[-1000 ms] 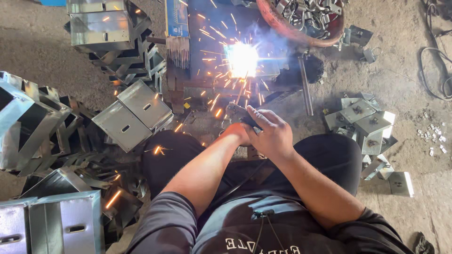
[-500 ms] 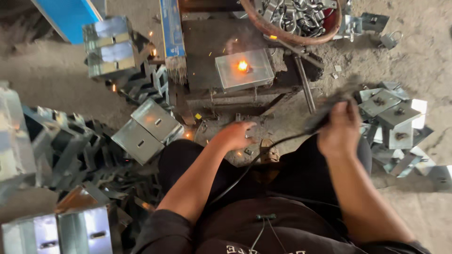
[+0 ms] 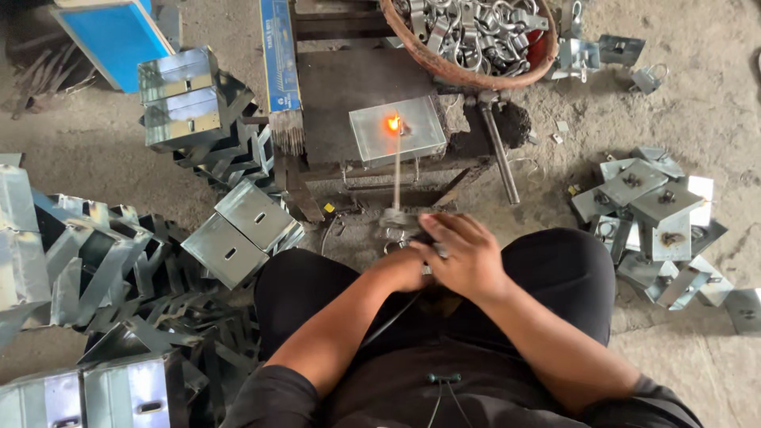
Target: The person sits on the floor and repeatedly picks up small metal boxes and metal rings. They place the rings on the boxes and use a welding torch to weld them together, creating sparks. The person then places the finished pieces on the floor.
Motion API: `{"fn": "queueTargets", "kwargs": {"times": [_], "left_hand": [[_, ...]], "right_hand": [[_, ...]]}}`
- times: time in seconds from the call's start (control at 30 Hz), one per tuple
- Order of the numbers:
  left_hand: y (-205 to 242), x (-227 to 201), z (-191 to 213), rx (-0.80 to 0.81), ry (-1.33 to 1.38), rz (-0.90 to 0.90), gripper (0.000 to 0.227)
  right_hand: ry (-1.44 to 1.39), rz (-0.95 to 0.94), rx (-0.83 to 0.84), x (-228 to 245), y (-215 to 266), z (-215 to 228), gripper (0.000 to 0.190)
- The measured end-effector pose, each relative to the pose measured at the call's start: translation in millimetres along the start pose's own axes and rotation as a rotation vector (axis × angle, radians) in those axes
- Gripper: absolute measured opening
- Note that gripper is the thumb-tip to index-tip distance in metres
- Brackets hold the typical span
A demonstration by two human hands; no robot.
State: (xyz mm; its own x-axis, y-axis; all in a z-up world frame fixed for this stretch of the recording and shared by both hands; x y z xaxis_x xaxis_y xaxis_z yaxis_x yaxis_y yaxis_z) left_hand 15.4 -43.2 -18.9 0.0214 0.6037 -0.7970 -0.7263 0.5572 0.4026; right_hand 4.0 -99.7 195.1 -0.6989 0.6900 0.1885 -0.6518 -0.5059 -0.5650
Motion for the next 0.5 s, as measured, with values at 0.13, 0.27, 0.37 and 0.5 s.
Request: {"fn": "queueTargets", "kwargs": {"times": [0.13, 0.27, 0.37, 0.5], "left_hand": [[10, 23, 7, -0.082, 0.059, 0.036, 0.062], [13, 35, 22, -0.169, 0.038, 0.013, 0.064], [12, 33, 27, -0.216, 0.028, -0.056, 0.064], [9, 31, 21, -0.144, -0.004, -0.009, 0.063]], "right_hand": [[0.002, -0.009, 0.066, 6, -13, -20, 0.044], [0.018, -0.025, 0.077, 1, -13, -32, 0.045], [0.028, -0.017, 0.072, 0, -13, -34, 0.045], [0.028, -0.031, 0.089, -1, -12, -35, 0.046]]}}
Point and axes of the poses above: each hand's wrist, its own y-axis away from the middle knuckle, its own z-axis out of the back of the hand, x = y × z, the point moved 6 cm from there along -y, towards the middle knuckle, and after that the axes turned 6 degrees about y, right-handed, at the moved point
